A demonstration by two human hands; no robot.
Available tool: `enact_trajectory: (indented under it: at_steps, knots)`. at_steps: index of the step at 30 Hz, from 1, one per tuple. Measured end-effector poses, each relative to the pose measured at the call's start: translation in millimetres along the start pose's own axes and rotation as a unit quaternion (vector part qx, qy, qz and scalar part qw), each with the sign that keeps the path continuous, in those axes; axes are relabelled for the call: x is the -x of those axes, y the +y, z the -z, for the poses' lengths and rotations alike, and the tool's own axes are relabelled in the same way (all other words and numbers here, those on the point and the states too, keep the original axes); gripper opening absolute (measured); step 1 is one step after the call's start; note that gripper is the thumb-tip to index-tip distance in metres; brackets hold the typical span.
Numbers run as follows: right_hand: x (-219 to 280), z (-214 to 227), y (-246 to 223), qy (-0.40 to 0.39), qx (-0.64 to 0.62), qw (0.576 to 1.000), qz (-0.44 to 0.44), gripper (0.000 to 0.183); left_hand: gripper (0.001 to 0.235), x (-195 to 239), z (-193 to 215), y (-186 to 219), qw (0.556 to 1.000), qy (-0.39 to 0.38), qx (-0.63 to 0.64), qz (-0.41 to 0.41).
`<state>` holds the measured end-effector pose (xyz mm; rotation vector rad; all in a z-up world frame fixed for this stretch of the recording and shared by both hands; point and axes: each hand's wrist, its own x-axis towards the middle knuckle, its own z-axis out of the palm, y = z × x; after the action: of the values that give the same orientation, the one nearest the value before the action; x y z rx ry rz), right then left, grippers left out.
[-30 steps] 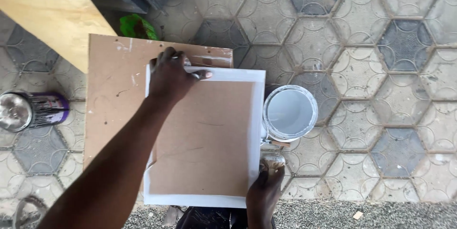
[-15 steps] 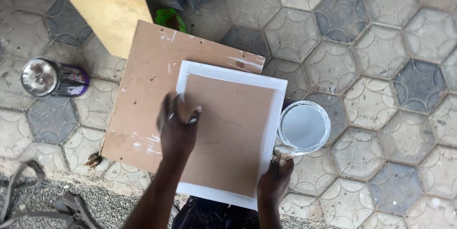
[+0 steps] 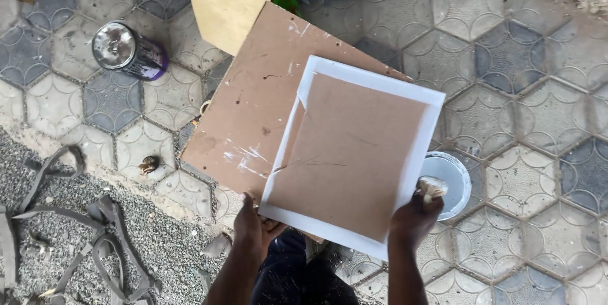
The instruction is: The person paints a rectangular white wooden board with white paint using a round brush. They dip the brush into a paint bucket, apply paint to the board's surface and edges, flip the board to paint the other side, and place the finished board on a wooden rack.
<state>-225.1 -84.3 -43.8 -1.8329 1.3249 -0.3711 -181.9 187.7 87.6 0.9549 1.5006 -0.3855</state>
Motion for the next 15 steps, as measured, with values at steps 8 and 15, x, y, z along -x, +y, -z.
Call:
enact_trajectory:
  at_steps: [8,15]
  knots:
    - [-34,-4,-5,-0.005,0.048,0.999,0.007,0.026,0.105,21,-18,-16,0.974,-0.177,0.043,0.138]
    - [-55,-14,-19,-0.006,0.017,0.998,0.057,0.027,0.111,-34,3,-7,0.876,-0.238,-0.416,0.057]
